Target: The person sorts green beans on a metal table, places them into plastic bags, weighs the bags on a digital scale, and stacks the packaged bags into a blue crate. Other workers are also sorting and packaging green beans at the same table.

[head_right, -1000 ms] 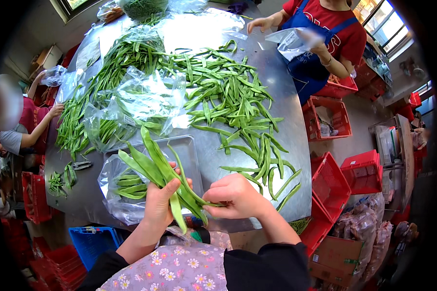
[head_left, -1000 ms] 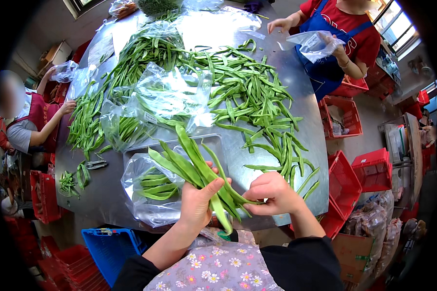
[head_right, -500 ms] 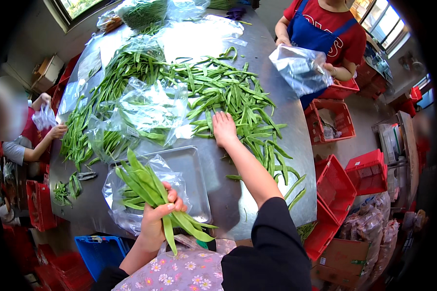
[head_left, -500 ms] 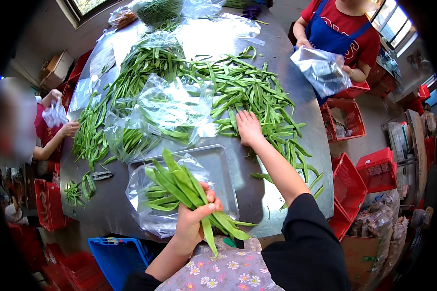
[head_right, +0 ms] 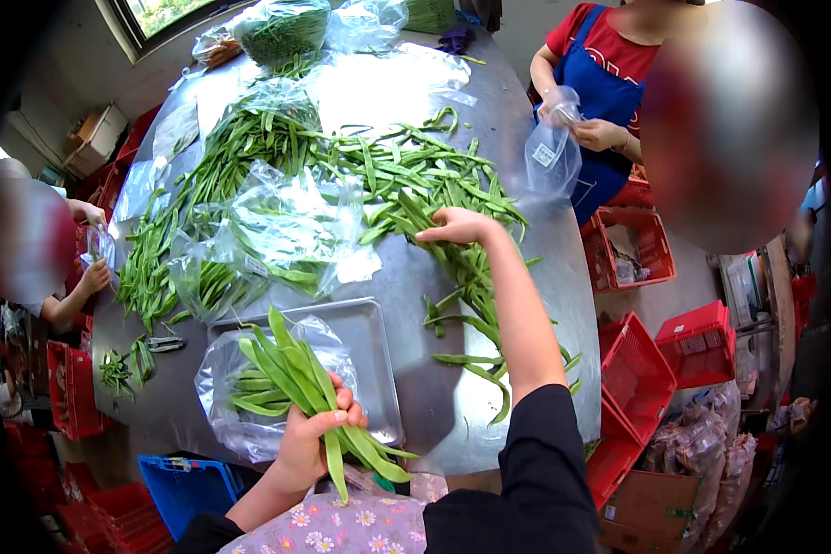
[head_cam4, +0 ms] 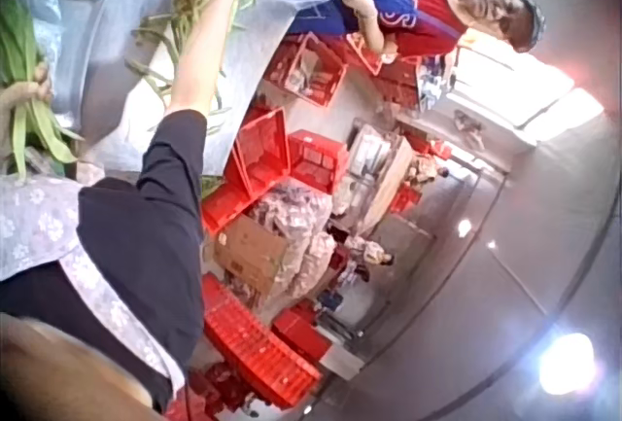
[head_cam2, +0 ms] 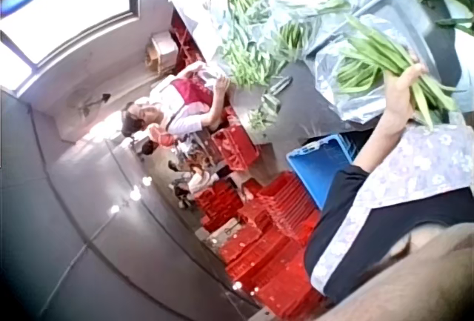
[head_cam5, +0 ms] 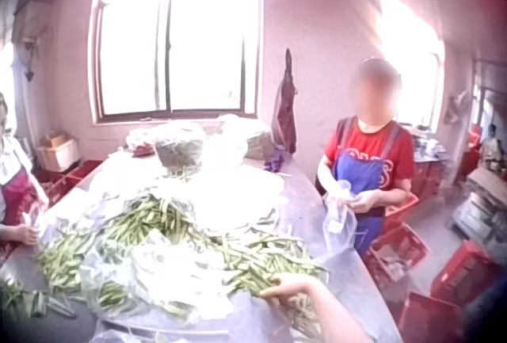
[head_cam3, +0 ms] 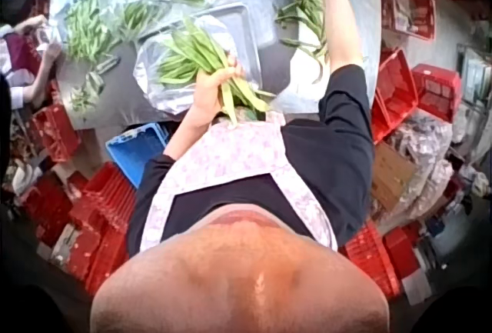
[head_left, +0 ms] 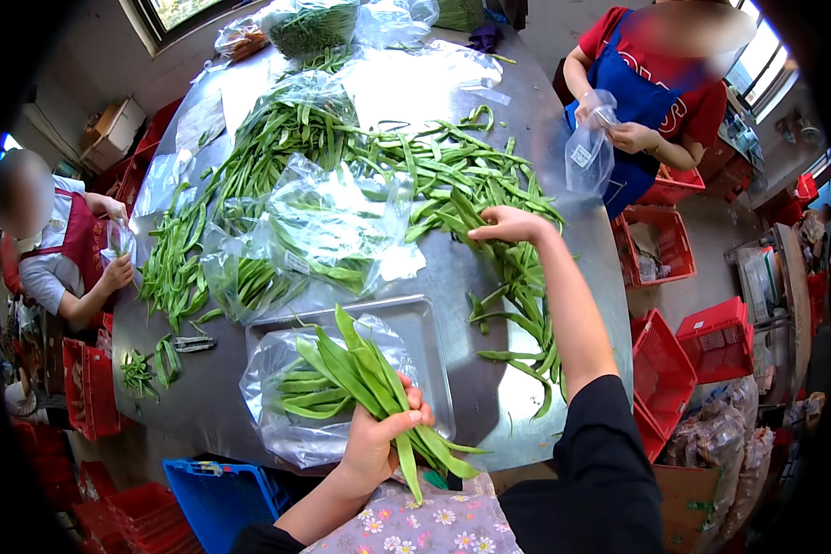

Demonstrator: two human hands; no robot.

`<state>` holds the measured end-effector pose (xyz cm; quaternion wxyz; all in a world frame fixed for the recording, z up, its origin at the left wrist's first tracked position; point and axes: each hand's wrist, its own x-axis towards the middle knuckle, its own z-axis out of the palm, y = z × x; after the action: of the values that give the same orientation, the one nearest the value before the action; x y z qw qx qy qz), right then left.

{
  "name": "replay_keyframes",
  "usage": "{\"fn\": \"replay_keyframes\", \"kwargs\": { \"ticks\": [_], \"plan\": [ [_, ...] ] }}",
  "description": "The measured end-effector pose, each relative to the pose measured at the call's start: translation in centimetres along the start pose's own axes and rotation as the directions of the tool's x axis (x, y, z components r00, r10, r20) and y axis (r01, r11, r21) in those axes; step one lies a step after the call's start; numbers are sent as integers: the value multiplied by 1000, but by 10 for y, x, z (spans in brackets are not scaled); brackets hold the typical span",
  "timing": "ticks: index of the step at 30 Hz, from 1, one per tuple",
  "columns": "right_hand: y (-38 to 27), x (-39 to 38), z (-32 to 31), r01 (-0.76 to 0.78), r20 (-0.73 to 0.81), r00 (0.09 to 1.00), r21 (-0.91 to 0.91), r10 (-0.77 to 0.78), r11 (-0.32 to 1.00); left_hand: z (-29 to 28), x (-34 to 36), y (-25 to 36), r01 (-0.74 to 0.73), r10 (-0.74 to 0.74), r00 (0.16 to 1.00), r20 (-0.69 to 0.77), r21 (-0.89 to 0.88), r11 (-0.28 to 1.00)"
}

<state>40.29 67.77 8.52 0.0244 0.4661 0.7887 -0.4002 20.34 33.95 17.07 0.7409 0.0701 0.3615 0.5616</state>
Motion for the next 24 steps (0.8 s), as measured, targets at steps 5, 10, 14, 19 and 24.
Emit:
{"fn": "replay_keyframes", "kwargs": {
  "ticks": [5, 10, 14, 19, 24],
  "plan": [
    [10, 56, -33, -69, -365, 926, 73, 91, 995, -6, 10, 0, 10, -10, 1000, 23, -6, 1000],
    [-12, 127, -9, -149, -492, 860, -495, -135, 856, -10, 22, 9, 6, -6, 1000, -17, -16, 1000],
    [8, 176, -9, -233, -412, 909, -631, -64, 739, -20, 24, 11, 23, -11, 996, -86, 147, 989],
    [13, 212, -22, -228, -323, 946, -659, 4, 717, -18, 32, 18, 19, -1, 963, -269, 66, 998],
    [10, 204, -5, -189, -377, 913, -730, -156, 657, -23, 38, 15, 12, -7, 972, -236, 17, 1000]
  ]
}}
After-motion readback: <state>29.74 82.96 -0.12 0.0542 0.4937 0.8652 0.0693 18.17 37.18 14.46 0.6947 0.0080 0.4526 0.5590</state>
